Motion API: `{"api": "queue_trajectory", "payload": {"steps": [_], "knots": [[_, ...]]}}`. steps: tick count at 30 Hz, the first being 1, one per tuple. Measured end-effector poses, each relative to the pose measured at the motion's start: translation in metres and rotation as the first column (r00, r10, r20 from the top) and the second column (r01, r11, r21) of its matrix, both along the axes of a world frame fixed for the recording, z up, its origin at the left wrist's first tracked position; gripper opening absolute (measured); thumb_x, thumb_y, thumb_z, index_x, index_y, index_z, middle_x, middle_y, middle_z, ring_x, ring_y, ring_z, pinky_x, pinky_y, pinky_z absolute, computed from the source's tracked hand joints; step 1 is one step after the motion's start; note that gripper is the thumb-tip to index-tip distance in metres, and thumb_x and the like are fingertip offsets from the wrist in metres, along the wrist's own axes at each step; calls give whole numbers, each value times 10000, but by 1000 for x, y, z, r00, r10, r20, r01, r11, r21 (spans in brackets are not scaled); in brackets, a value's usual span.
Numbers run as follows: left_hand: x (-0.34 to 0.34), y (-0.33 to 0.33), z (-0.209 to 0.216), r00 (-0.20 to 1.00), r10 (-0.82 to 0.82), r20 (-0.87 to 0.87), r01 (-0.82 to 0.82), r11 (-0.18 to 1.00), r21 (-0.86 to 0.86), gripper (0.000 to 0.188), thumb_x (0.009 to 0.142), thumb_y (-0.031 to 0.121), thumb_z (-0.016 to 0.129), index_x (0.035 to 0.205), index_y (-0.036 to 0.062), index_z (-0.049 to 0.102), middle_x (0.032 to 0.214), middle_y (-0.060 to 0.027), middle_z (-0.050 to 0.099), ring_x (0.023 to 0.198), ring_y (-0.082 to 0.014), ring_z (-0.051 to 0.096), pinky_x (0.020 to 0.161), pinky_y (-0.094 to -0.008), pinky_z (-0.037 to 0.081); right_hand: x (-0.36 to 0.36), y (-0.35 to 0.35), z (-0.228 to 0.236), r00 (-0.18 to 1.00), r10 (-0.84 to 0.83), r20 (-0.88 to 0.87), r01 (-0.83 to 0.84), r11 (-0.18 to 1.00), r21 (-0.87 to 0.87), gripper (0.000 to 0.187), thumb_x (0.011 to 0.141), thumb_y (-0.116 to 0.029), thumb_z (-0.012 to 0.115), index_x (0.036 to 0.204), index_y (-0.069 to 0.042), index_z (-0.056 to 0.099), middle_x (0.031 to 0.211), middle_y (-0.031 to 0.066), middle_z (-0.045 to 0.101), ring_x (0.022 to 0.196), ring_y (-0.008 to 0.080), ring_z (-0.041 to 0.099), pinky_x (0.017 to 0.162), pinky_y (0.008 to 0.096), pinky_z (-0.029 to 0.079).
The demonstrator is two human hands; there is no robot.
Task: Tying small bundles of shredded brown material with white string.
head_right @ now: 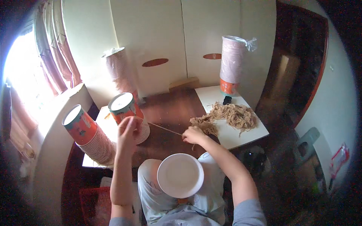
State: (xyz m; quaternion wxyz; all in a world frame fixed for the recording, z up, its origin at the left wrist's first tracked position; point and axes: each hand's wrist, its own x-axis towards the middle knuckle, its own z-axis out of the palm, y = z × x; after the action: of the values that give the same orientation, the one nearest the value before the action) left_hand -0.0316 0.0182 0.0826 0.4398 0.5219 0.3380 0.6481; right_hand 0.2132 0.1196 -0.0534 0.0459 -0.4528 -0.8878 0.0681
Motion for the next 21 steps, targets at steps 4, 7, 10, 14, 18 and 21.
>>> {"api": "queue_trajectory", "payload": {"steps": [4,7,10,14,18,21], "knots": [[-25,-15,15,992,37,122,-43,998,44,182,884,182,492,822,45,595,697,7,551,584,-29,433,510,-163,325,33,21,-27,974,-222,-51,226,968,106,187,750,-226,552,842,-91,643,821,129,626,828,293,599,748,412,464],[-33,-29,10,929,-33,-369,7,997,-72,178,857,158,529,821,3,608,711,-15,580,627,-52,504,540,-200,402,27,3,3,975,-185,-120,202,969,141,274,746,-216,572,990,-92,590,985,129,586,954,278,555,822,394,441],[-15,-37,4,666,-134,-733,96,991,-94,177,808,129,564,854,-32,620,743,-103,637,666,-126,595,620,-258,473,-10,-47,57,827,8,-563,48,995,84,305,763,-143,551,1059,-70,537,1068,125,542,991,292,528,854,364,427],[-7,-50,-11,599,-214,-772,229,969,-91,146,771,122,579,834,1,630,731,-138,621,657,-225,619,604,-298,479,-49,-138,105,571,370,-732,-306,924,229,443,719,-52,568,1147,-31,454,1146,142,472,1089,278,456,929,354,362],[6,-65,-14,392,-237,-889,388,919,-74,154,766,191,584,833,61,631,718,-126,608,659,-292,596,596,-361,476,-61,-175,91,361,193,-912,-491,871,-10,594,722,-55,557,1250,-5,289,1188,153,402,1173,248,367,972,361,310],[5,-71,-22,243,-169,-955,395,917,-61,161,712,172,646,820,55,627,718,-147,597,665,-299,595,607,-353,480,-57,-172,83,426,59,-903,-504,844,-183,563,773,-87,575,1251,-31,283,1112,105,429,972,168,472,817,302,406]]}}
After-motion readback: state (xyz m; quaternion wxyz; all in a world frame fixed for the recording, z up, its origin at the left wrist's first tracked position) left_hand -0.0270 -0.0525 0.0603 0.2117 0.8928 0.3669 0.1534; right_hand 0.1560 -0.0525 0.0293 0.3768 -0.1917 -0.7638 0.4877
